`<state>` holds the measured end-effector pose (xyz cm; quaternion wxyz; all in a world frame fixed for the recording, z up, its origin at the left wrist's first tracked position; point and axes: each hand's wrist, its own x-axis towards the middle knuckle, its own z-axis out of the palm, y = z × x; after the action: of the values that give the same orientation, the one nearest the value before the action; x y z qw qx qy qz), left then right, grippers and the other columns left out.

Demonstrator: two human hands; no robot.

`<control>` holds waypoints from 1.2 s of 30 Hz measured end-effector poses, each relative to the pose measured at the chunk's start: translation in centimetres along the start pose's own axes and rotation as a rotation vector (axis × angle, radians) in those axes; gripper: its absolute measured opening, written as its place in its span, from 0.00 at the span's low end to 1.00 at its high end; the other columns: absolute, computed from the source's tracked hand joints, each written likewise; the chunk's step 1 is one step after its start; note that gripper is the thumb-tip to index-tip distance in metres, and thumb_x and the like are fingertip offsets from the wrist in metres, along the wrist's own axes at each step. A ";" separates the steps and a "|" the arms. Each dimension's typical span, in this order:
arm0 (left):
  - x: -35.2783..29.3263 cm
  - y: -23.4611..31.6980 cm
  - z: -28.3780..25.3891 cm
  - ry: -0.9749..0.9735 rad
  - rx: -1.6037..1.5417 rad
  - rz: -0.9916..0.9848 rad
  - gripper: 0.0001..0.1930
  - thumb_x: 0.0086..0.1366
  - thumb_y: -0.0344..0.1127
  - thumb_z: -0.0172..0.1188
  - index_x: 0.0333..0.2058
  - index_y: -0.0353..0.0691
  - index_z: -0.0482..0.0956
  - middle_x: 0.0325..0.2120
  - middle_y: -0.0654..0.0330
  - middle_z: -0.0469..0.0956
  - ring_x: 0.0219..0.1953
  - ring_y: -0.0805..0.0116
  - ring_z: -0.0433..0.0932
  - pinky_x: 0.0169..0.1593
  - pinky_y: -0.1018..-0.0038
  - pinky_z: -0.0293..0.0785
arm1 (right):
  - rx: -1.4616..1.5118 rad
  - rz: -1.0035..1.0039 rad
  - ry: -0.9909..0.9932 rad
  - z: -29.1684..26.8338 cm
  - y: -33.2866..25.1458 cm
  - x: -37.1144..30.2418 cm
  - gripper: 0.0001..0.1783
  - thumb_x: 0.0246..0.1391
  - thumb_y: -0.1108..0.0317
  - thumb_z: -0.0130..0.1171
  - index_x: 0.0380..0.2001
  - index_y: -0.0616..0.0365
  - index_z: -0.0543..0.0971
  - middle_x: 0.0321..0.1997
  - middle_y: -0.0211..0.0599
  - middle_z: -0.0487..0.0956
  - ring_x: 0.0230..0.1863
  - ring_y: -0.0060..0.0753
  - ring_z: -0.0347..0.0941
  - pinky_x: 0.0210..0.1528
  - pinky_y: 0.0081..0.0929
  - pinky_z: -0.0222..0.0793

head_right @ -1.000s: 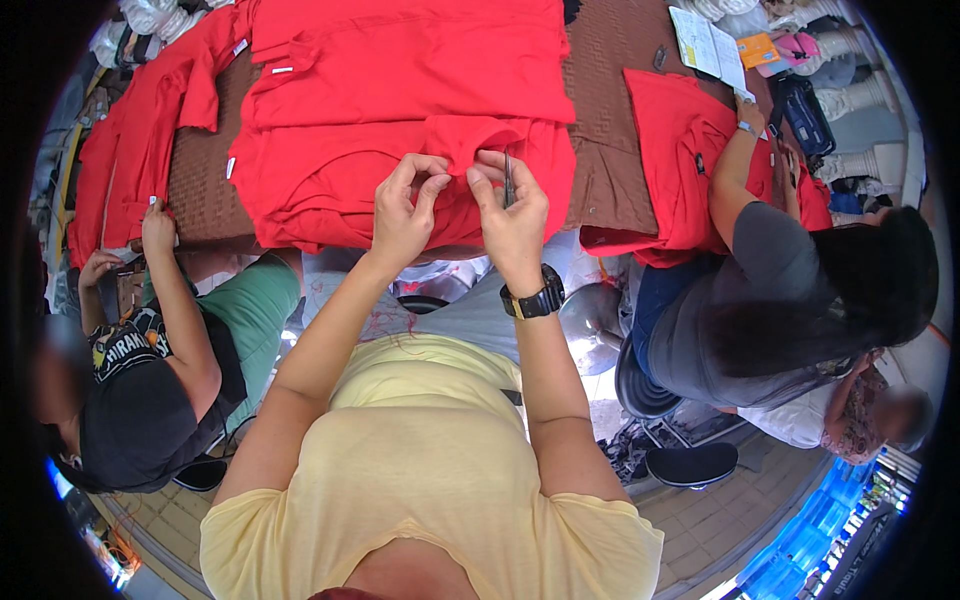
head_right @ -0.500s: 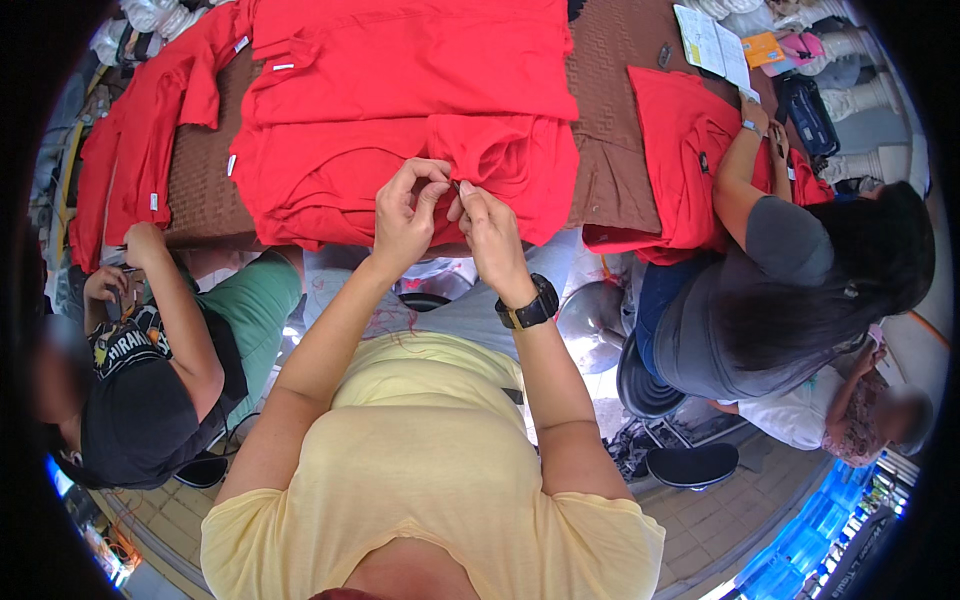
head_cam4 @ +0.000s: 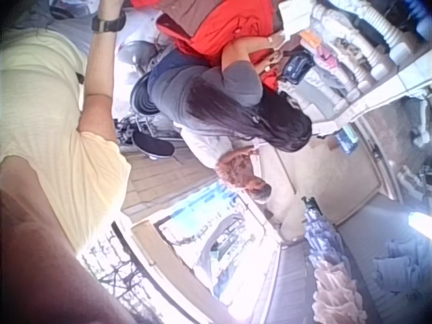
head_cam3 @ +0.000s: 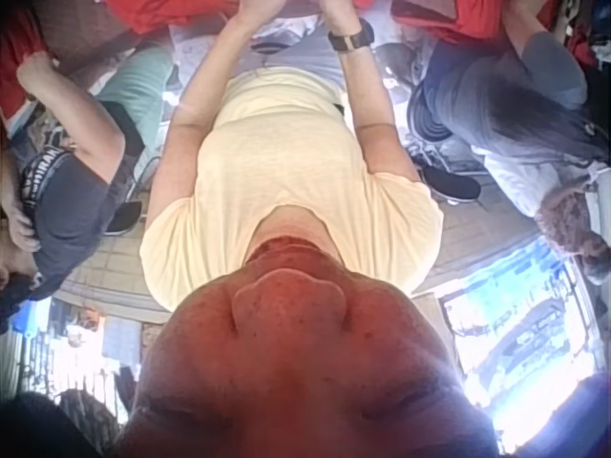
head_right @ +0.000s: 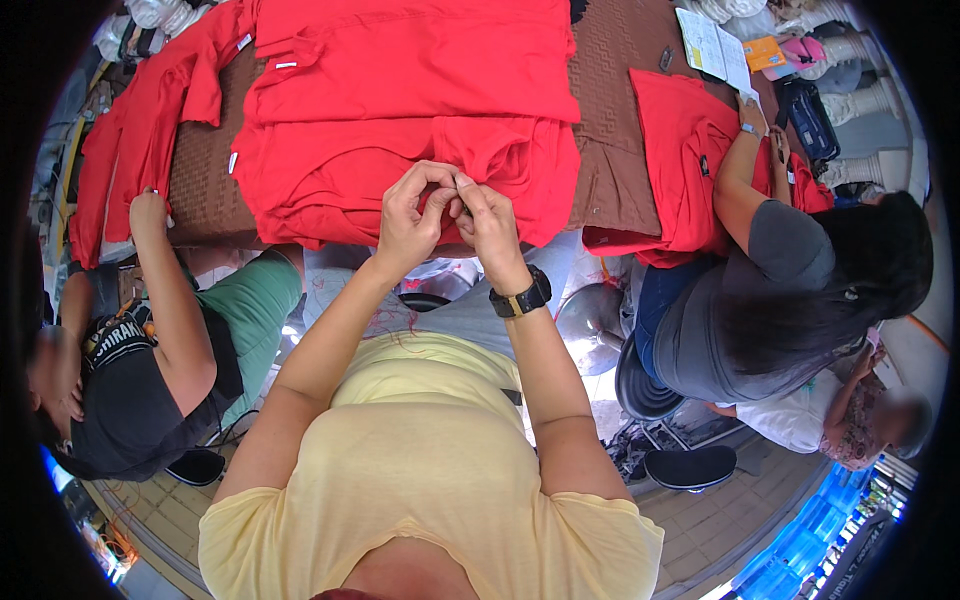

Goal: The person trims excess threads from red t-shirts using small snips while working at a table with other people.

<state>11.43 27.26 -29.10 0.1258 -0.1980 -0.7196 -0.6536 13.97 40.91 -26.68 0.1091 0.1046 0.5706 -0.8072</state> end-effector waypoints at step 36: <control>1.6 -0.8 -1.4 0.023 -0.228 -0.358 0.04 0.71 0.27 0.57 0.39 0.32 0.77 0.33 0.60 0.80 0.35 0.75 0.78 0.43 0.77 0.77 | -0.213 -0.285 0.133 -1.3 -0.5 2.2 0.08 0.62 0.66 0.66 0.33 0.61 0.82 0.27 0.16 0.75 0.31 0.10 0.64 0.33 0.15 0.62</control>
<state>9.57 26.05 -28.94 -0.0074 -0.0723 -0.6632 -0.7449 11.78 42.17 -27.31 -0.0339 0.0638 0.6677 -0.7409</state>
